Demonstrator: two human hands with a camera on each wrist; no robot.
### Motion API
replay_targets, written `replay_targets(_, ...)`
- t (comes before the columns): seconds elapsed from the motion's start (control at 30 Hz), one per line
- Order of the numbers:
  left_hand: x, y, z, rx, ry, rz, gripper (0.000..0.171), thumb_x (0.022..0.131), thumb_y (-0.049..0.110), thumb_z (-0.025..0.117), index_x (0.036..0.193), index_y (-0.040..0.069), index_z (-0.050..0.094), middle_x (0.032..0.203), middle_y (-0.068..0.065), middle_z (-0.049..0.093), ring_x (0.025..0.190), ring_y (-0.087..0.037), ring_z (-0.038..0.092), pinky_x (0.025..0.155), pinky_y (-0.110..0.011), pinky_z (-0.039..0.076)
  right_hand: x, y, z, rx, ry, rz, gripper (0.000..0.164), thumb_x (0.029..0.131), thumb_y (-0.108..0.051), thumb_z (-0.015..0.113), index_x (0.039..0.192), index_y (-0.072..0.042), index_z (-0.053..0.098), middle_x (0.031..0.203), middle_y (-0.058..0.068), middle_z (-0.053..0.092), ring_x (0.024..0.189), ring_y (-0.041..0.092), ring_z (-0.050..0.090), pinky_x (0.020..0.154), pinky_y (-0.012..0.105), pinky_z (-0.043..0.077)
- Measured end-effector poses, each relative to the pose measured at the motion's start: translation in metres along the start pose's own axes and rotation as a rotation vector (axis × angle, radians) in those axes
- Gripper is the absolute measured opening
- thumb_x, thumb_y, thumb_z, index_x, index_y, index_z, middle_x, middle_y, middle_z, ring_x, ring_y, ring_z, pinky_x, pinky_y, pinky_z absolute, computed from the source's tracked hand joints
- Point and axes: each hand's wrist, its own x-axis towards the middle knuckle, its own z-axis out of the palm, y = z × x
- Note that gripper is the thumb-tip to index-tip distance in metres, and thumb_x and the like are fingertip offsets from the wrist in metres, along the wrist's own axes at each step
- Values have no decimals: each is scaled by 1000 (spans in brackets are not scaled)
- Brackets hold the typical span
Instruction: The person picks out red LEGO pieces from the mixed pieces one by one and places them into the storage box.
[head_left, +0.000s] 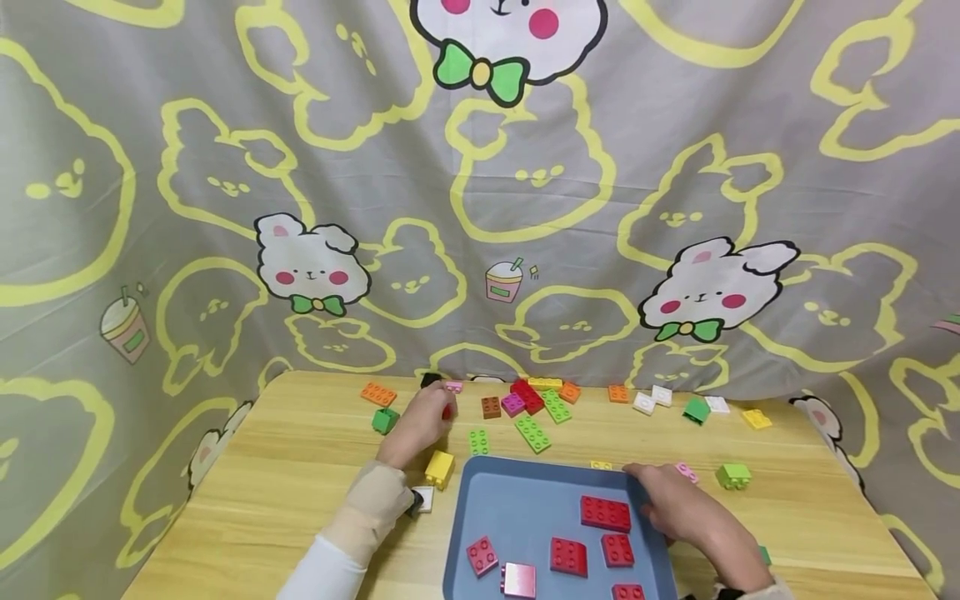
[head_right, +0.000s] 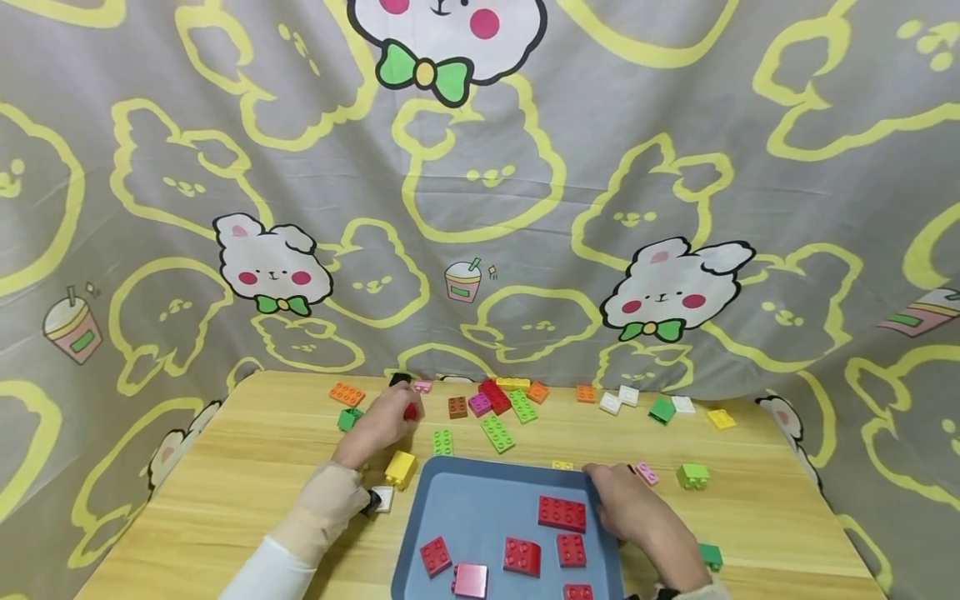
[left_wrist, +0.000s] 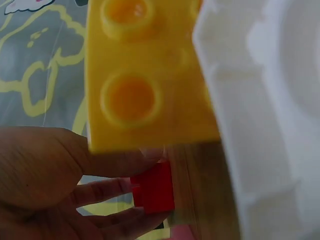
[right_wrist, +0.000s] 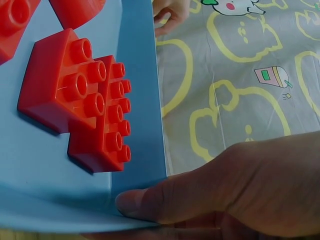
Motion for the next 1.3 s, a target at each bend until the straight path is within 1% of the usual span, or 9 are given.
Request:
replay_targets(0.17, -5, -4, -9, -65, -60, -29, 21, 70, -14, 67, 81, 4, 70, 85, -7, 57, 82, -23, 53, 69, -35, 51, 0, 0, 1, -34, 11, -18, 47, 79, 15, 65, 125, 4, 58, 108, 23, 62, 70, 19, 61, 44, 26, 51)
replay_targets(0.4, -8, 6, -29, -81, -98, -58, 22, 76, -9, 72, 96, 2, 72, 95, -9, 59, 87, -24, 55, 77, -37, 52, 1, 0, -1, -16, -32, 10, 47, 81, 15, 64, 126, 5, 56, 110, 24, 60, 69, 18, 61, 43, 27, 51)
replay_targets(0.6, -12, 25, -43, -58, -117, 5, 24, 78, -8, 72, 99, 4, 72, 102, -7, 63, 94, -22, 56, 82, -37, 52, 0, -1, 0, -13, -48, 18, 48, 82, 15, 63, 128, 6, 54, 111, 27, 59, 67, 18, 62, 43, 27, 52)
replay_targets(0.7, -16, 37, -49, -61, -129, 45, 26, 78, -9, 71, 100, 6, 72, 104, -6, 64, 102, -21, 56, 84, -35, 52, -1, -2, 0, -6, -45, 18, 49, 81, 16, 63, 128, 6, 54, 113, 29, 58, 68, 19, 63, 44, 27, 52)
replay_targets(0.8, -22, 53, -53, -84, -158, 92, 29, 79, -9, 71, 103, 6, 72, 105, -5, 65, 101, -19, 57, 84, -33, 52, -2, -2, 0, 10, -50, 18, 49, 81, 16, 63, 128, 6, 54, 114, 29, 57, 71, 20, 63, 43, 27, 52)
replay_targets(0.93, -34, 75, -48, -99, -199, 198, 27, 79, -8, 72, 103, 6, 74, 105, -2, 65, 96, -15, 60, 83, -28, 52, -1, -3, -1, 0, -48, 9, 49, 81, 15, 64, 128, 6, 54, 114, 29, 58, 71, 20, 63, 43, 26, 52)
replay_targets(1.03, -44, 91, -38, -109, -232, 265, 26, 80, -6, 72, 101, 8, 75, 109, 0, 65, 101, -11, 58, 87, -26, 50, -1, -2, -1, 1, -48, 6, 48, 81, 15, 64, 128, 6, 54, 113, 29, 58, 74, 22, 64, 43, 26, 52)
replay_targets(1.13, -52, 105, -28, -139, -273, 294, 25, 80, -3, 74, 103, 9, 76, 112, 1, 64, 103, -8, 57, 89, -26, 49, -2, -2, -2, 13, -51, 6, 48, 82, 16, 63, 128, 7, 54, 113, 30, 57, 75, 23, 64, 43, 27, 53)
replay_targets(1.3, -59, 117, -14, -156, -334, 338, 26, 80, -1, 75, 103, 10, 77, 111, 5, 65, 103, -3, 56, 86, -20, 49, -2, -3, -2, 2, -45, -15, 48, 81, 17, 62, 127, 7, 55, 111, 29, 59, 66, 19, 63, 43, 27, 52)
